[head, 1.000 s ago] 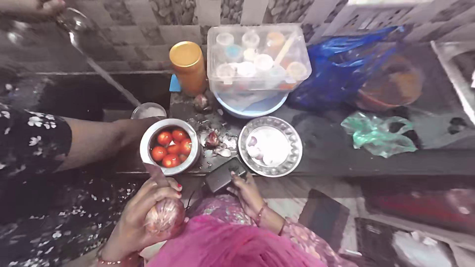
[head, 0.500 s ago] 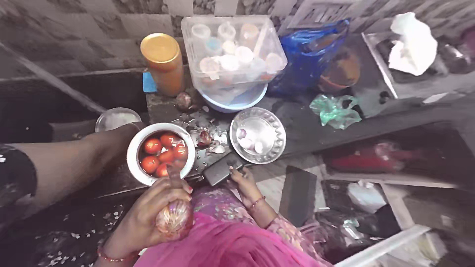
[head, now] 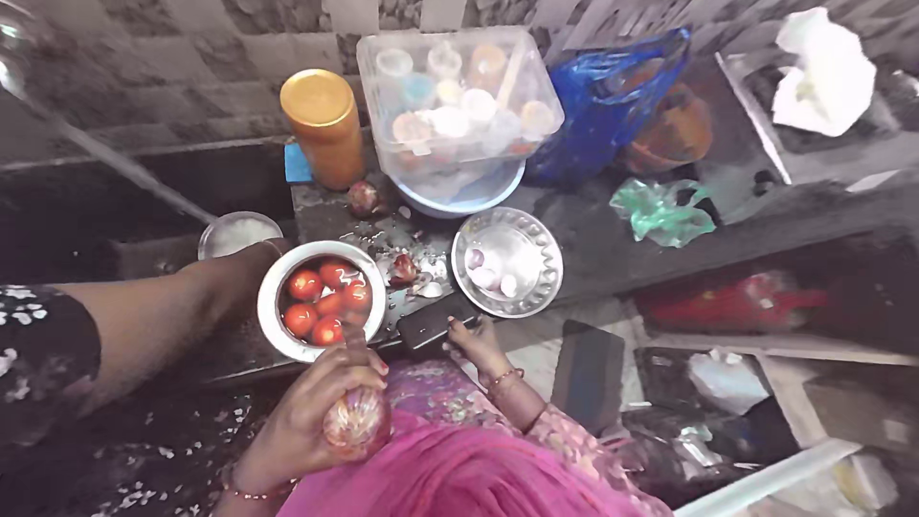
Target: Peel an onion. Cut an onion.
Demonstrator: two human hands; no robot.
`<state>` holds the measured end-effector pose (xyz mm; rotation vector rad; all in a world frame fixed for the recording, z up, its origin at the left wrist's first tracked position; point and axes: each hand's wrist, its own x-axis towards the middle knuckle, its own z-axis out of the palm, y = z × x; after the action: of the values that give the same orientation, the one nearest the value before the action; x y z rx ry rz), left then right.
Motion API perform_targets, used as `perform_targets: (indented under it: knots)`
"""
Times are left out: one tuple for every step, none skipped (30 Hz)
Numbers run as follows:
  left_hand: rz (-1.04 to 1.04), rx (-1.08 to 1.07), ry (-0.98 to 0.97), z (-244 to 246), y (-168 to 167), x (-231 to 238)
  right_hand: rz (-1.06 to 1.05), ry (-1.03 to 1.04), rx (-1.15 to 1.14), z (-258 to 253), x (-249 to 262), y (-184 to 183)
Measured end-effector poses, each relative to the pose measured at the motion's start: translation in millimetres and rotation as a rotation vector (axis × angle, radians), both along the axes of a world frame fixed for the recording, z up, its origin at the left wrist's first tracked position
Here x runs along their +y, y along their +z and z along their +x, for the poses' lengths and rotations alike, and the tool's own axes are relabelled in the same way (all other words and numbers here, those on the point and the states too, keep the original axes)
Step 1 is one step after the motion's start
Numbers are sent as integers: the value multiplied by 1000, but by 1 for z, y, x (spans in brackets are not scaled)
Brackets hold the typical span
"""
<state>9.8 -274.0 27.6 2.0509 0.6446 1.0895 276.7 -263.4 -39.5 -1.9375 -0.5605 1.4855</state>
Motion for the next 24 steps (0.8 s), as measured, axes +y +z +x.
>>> perform_targets:
  knots:
    - [3,2,0,1,0,0,9,10,-6,1,0,-2]
    - [7,6,4,1,-1,-1,27,9,-5,3,-1,-4]
    - [7,10,10,1,-1,-1,49,4,2,4,-3,-5]
    - [9,12,14,1,-2,-1,70,-5,18,6,-5,-7]
    - [8,14,17,1,-2,-1,86,-22,40,6,-7,-9]
    - [6,14,17,1,-2,-1,102,-44,67,7,-9,-11]
    - [5,10,15,1,-2,-1,115,-61,97,7,-12,-12]
    - [8,6,13,2,-2,0,127,-75,127,7,-14,-12]
    - [9,4,11,2,-2,0,138,-88,155,6,-17,-11]
    - [8,4,9,3,-2,0,142,-103,185,6,-19,-11]
    - [5,6,9,3,-2,0,143,-114,212,7,-21,-12]
    - [2,12,8,4,-2,0,140,-121,231,8,-22,-13]
    - [-1,21,6,4,-3,0,131,-129,243,9,-22,-12]
    - [-3,26,3,5,-4,1,119,-133,240,10,-23,-11]
    - [-4,27,-1,5,-5,1,117,-134,216,9,-22,-10]
    - [-6,28,-2,5,-6,1,128,-131,182,8,-22,-10]
    - [-10,27,-3,6,-6,1,139,-122,151,7,-21,-9]
    - [-9,28,-6,6,-7,1,149,-112,128,6,-20,-10]
    - [-7,27,-10,6,-7,1,150,-96,107,7,-19,-10]
    - [-4,28,-14,6,-7,2,142,-76,84,7,-18,-10]
    - [-1,29,-16,6,-7,2,133,-53,58,7,-17,-9]
    - [-1,30,-17,5,-7,2,124,-34,37,7,-16,-9]
    - [-3,29,-16,5,-6,2,113,-22,20,7,-16,-8]
    - [-4,26,-13,4,-6,2,102,-16,6,7,-15,-7]
